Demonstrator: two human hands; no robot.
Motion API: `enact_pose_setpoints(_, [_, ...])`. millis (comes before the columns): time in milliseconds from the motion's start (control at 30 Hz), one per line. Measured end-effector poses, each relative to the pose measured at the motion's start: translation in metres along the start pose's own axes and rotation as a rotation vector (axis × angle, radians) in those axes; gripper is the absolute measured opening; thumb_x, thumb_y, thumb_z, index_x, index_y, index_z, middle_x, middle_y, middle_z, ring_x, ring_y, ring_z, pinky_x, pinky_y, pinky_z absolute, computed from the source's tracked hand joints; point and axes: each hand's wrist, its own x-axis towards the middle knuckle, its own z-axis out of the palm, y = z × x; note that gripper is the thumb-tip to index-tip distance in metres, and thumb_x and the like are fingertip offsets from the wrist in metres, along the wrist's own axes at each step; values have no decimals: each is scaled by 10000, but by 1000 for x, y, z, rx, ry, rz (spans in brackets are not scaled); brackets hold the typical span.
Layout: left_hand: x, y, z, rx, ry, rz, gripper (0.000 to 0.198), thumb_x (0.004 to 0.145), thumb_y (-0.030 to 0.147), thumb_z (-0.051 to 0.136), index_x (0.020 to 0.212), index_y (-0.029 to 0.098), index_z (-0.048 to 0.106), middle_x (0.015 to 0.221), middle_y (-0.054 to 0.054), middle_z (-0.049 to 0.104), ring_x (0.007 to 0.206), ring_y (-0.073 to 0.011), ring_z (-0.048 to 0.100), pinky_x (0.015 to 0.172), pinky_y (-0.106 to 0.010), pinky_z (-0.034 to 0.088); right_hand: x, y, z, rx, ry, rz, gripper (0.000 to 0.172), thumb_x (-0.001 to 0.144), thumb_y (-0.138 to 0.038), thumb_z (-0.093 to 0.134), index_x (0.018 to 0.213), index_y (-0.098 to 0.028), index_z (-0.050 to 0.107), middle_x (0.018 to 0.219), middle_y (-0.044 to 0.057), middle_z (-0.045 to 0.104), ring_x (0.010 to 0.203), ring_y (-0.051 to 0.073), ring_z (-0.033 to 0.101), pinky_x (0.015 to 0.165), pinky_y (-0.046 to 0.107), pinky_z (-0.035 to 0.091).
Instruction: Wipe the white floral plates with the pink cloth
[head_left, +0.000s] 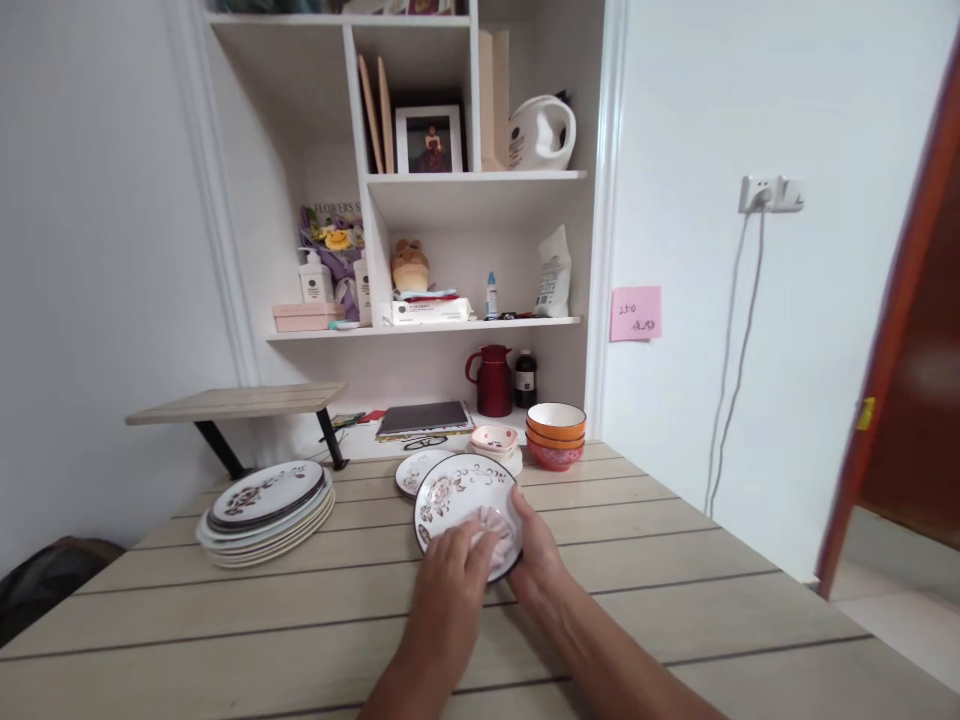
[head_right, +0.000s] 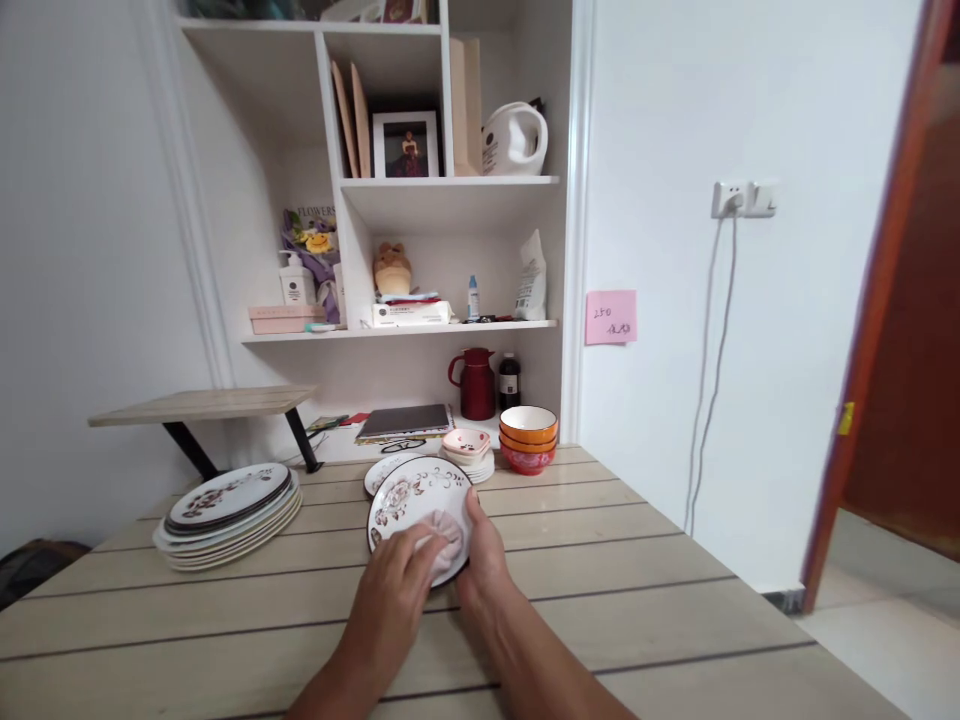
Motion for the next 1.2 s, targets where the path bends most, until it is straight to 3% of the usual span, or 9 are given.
enact_pose_setpoints(100, [1,-7,-1,71,12,-83,290,921,172,469,1160,243,618,1109,-85,657,987,-219,627,819,-380,508,2,6,-2,-35,-27,-10,501,867,-485,522,1151,-82,609,950,135,750,947,255,697,884,386,520])
enact_pose_setpoints(300, [-1,-31,-3,103,7,-360,312,907,202,510,1199,271,596,1093,-83,648,1002,-235,608,810,-402,480,-4,15,1,-100,99,-21,498,822,-479,596,1163,-117,619,951,123,756,938,254,703,869,388,530])
enact_pose_setpoints(400, [-3,-33,-1,35,51,-442,279,859,170,565,1111,264,639,1118,-93,609,1032,-259,583,840,-442,479,-7,15,4,-84,103,-22,509,817,-469,610,1171,-104,615,944,124,757,933,252,705,877,380,528])
enact_pose_setpoints(533, [-2,-30,4,-125,182,-494,249,799,136,603,1000,268,669,1337,-99,441,1229,-299,461,957,-515,436,-8,14,5,-29,48,-56,517,831,-461,595,1223,-124,588,1002,111,750,964,248,697,895,383,522])
enact_pose_setpoints(633, [-1,-33,8,-320,261,-570,234,802,181,588,1018,243,655,1403,-103,372,1278,-281,427,991,-485,436,-7,14,4,-11,10,-93,526,842,-486,570,1244,-147,582,1057,109,736,988,254,688,904,396,516])
enact_pose_setpoints(767, [-3,-45,9,-701,202,-756,271,799,293,596,1056,214,628,1202,-98,589,1092,-233,578,856,-365,520,-7,14,5,-35,0,-67,525,844,-497,564,1232,-144,588,1046,116,737,981,253,687,897,397,513])
enact_pose_setpoints(833, [-5,-53,7,-849,151,-872,333,787,355,612,1081,199,606,1037,-77,669,916,-204,636,743,-309,533,-8,13,6,-85,3,21,500,833,-454,597,1211,-126,596,1013,122,744,942,245,695,885,387,513])
enact_pose_setpoints(933, [-7,-65,-1,-940,134,-993,411,759,404,635,1106,192,577,947,-56,690,756,-174,637,618,-256,506,-12,11,8,-162,-30,171,448,817,-373,633,1179,-110,607,976,124,748,874,229,703,867,379,515])
enact_pose_setpoints(1200, [-5,-82,-24,-1088,26,-1011,459,656,435,732,1026,193,605,878,-24,695,596,-122,584,532,-212,452,-16,5,5,-342,-154,321,402,824,-357,613,1161,-138,598,974,93,740,785,210,689,808,438,526])
